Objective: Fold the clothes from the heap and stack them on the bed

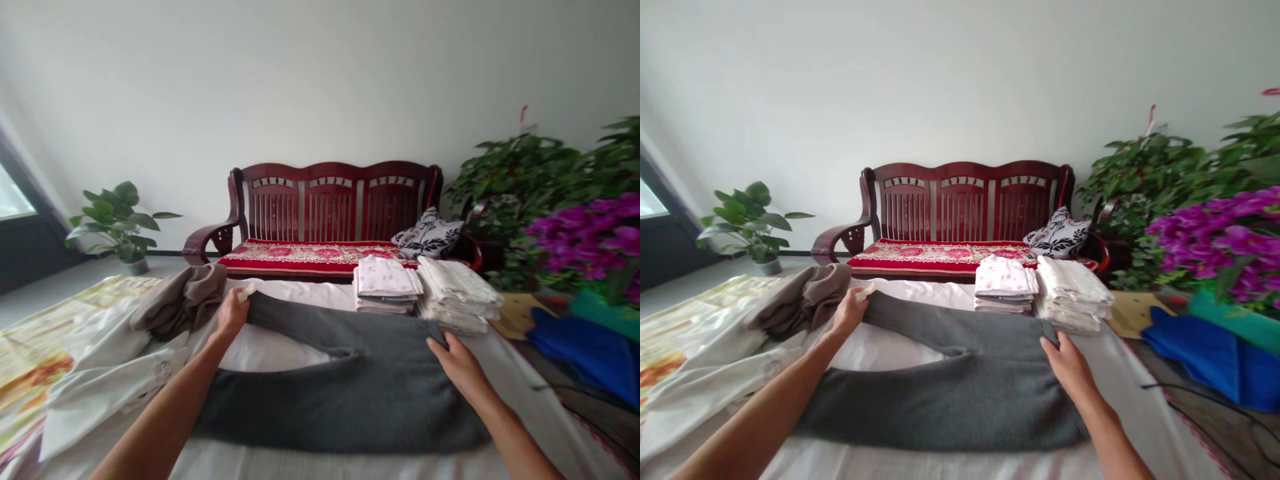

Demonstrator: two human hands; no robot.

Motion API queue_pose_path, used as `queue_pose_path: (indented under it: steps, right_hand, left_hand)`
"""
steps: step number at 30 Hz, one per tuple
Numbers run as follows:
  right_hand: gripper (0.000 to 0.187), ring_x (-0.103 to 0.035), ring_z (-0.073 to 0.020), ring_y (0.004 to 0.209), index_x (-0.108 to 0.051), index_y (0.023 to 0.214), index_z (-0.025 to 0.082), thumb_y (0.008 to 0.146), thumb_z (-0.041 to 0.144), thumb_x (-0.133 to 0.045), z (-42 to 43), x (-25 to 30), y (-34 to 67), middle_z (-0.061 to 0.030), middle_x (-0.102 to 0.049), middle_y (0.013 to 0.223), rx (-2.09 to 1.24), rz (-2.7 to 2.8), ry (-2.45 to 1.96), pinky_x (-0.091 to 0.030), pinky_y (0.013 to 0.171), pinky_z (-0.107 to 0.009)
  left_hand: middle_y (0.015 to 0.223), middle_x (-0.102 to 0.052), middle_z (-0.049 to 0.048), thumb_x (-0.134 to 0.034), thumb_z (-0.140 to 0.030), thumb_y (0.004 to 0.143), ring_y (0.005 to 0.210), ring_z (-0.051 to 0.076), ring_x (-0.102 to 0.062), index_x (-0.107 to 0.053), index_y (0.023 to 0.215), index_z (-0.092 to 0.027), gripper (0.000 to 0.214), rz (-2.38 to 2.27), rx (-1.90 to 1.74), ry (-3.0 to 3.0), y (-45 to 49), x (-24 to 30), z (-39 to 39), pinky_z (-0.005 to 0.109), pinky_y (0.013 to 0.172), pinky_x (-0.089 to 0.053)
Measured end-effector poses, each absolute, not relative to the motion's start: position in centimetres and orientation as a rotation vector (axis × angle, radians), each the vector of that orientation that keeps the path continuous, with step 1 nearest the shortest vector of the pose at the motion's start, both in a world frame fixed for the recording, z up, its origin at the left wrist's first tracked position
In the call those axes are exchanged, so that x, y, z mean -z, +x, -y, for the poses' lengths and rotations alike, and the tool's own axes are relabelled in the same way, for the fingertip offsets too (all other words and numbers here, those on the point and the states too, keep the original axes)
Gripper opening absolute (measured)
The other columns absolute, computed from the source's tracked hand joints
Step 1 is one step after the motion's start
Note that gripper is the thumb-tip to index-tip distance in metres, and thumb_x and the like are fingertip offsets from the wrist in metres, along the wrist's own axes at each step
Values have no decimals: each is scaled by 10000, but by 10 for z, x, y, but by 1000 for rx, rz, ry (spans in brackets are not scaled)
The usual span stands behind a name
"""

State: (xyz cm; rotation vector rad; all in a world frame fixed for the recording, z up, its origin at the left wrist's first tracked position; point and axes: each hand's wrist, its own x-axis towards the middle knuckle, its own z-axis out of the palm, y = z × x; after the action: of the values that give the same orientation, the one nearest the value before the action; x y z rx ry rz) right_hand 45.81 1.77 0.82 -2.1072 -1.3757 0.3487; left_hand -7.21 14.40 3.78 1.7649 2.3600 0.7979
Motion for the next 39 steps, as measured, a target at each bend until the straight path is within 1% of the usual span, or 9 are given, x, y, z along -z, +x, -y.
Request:
queue_pose_path:
  steps: [4,8,11,15,20,23,26,35,39]
  right_hand:
    - [507,-717,-318,974,-562,1321,149,944,454,-412,-10,-18,444,-179,-733,1128,-208,1489,-2386,-530,803,-397]
    - [518,-703,-334,991,-533,1357,91,984,399,-350,3,-34,430,-228,-685,1201,167,1646,-2416,-531,817,-438]
    - [465,-678,-317,1053,-575,1325,118,978,338,-359,6,-47,412,-204,-669,1237,395,1823,-2164,-527,871,-432]
    - [475,-662,-242,1129,-665,1237,180,1003,338,-283,-12,-51,372,-123,-696,1251,53,2072,-1793,-506,985,-373]
    - [526,-491,-283,1369,-593,1382,172,986,384,-322,-31,-24,346,-125,-577,1439,-52,2217,-1836,-377,1139,-487]
    - [598,-333,-282,1471,-455,1500,211,976,468,-331,-29,-6,360,-77,-405,1576,-8,2276,-1965,-285,1186,-538]
    - [644,-283,-275,1493,-406,1530,224,969,526,-310,-25,5,381,-68,-345,1607,47,2251,-2049,-254,1201,-525]
    - [705,-357,-292,1458,-465,1496,165,948,579,-308,-24,18,395,-124,-392,1575,233,2138,-2071,-293,1185,-496]
    - [687,-364,-289,1455,-463,1495,158,945,550,-332,-23,18,391,-127,-397,1573,227,2104,-2083,-285,1185,-501]
  left_hand:
    - [1238,-678,157,-569,-230,890,1140,300,-647,-501,1355,-146,477,-2389,-702,1767,-71,-33,-145,372,897,-513]
    - [1384,-576,212,-512,-134,879,1307,361,-521,-509,1389,-97,512,-2433,-727,1991,-54,-33,-137,503,1079,-398]
    - [1412,-588,114,-437,-53,861,1298,264,-544,-596,1333,-166,510,-2091,-749,2374,-12,-44,-127,388,1131,-375]
    - [1217,-721,25,-442,-75,859,1137,189,-658,-709,1167,-251,445,-1537,-572,2406,77,-53,-112,266,1015,-467]
    - [1474,-540,138,-498,-300,939,1384,267,-478,-545,1404,-167,486,-1295,-507,2548,144,-26,-101,397,1164,-359]
    - [1602,-338,181,-497,-503,947,1496,331,-280,-391,1519,-144,684,-1340,-384,2644,132,-9,-105,529,1214,-230]
    - [1619,-310,163,-429,-564,970,1510,328,-244,-368,1537,-183,686,-1460,-314,2675,92,-4,-118,548,1210,-204]
    - [1573,-418,112,-381,-403,1016,1489,277,-304,-443,1491,-234,508,-2003,-210,2504,-40,-9,-158,448,1217,-171]
    - [1558,-445,95,-396,-329,1003,1484,278,-308,-491,1443,-253,456,-2097,-194,2425,-39,-22,-157,482,1209,-176]
